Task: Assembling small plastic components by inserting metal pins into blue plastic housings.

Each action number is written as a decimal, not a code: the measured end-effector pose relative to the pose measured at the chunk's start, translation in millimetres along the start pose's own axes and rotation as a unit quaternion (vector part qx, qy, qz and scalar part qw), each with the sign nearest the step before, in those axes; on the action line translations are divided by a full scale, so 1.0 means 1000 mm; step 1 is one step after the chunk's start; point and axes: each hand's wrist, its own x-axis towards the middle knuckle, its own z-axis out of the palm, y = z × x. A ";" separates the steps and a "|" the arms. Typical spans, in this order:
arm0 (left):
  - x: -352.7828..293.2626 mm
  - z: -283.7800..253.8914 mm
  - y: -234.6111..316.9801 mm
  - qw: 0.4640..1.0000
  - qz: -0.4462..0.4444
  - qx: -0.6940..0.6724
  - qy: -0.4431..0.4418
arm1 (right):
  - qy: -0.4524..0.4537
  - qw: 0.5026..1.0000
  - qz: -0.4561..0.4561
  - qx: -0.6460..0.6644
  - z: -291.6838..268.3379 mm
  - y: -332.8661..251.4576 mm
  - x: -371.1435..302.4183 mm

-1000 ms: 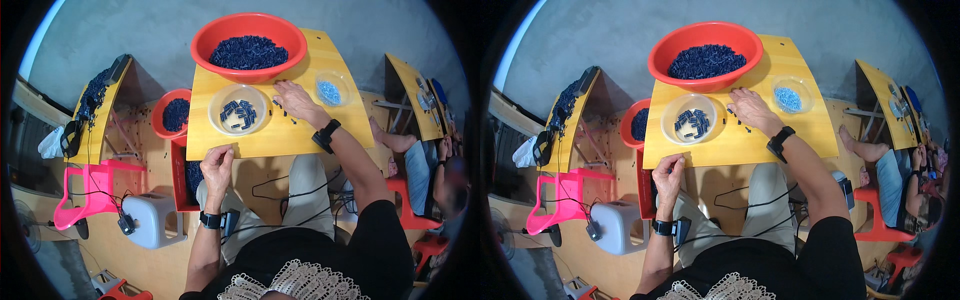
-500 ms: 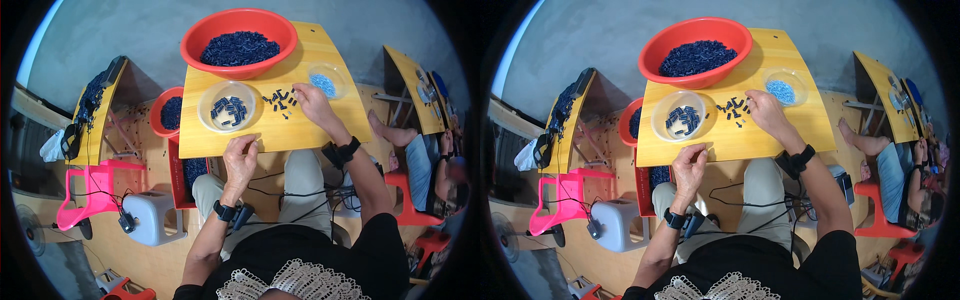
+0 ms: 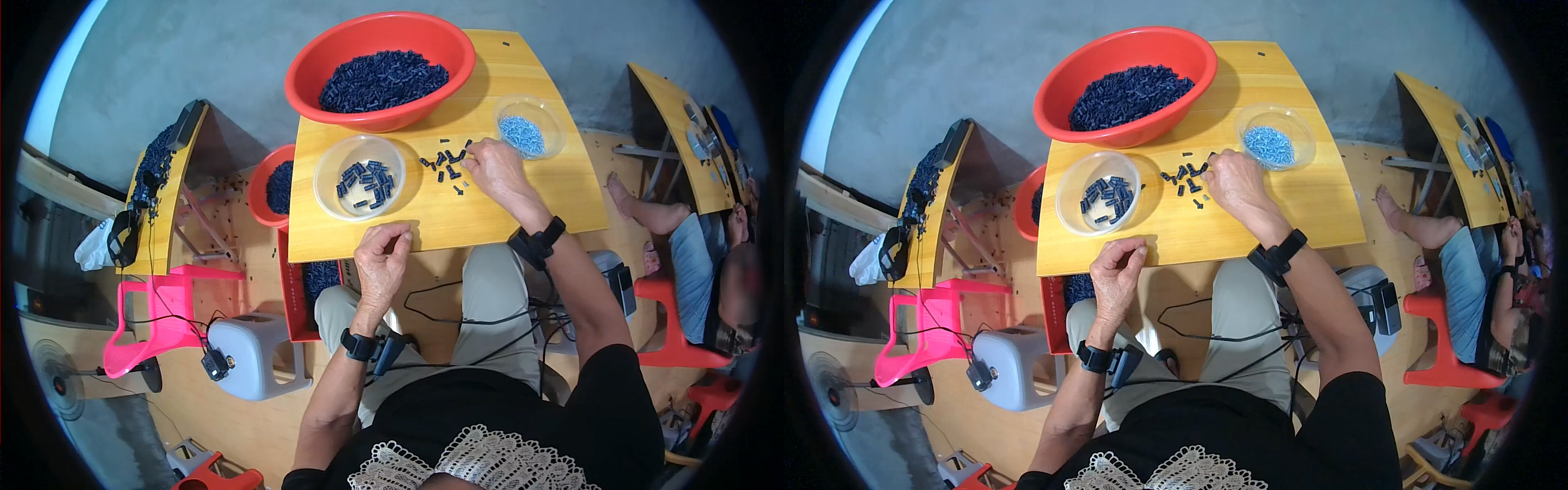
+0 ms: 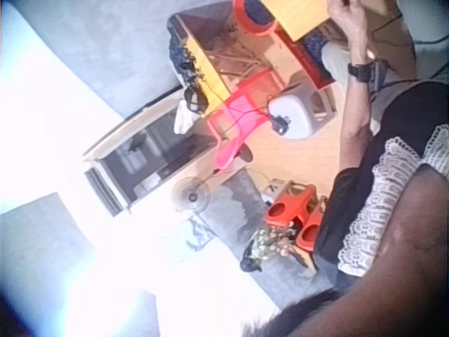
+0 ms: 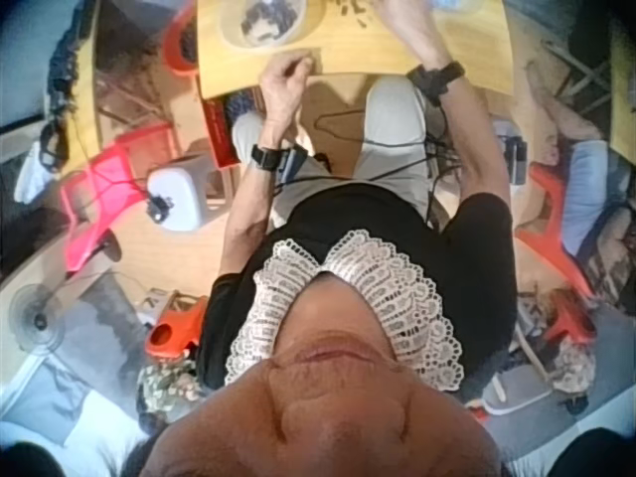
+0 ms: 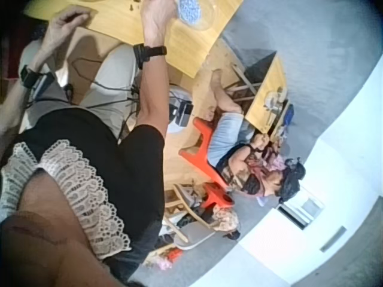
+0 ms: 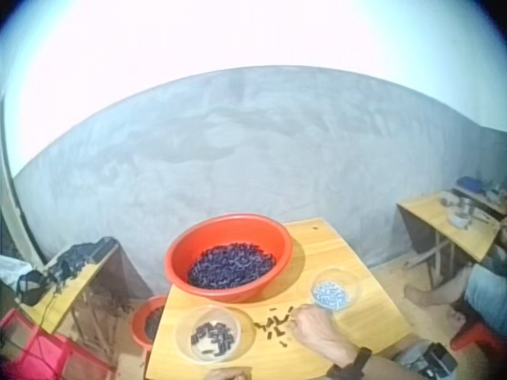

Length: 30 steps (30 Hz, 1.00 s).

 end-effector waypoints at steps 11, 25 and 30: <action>0.000 0.004 -0.005 1.000 -0.002 0.017 0.008 | 0.009 0.999 0.021 0.035 0.003 -0.003 -0.004; -0.001 0.025 0.039 0.954 -0.137 -0.257 -0.067 | -0.144 0.809 0.172 0.543 -0.040 -0.043 -0.078; -0.003 0.023 0.052 0.945 -0.144 -0.253 -0.152 | -0.166 0.711 0.199 0.653 -0.044 -0.050 -0.092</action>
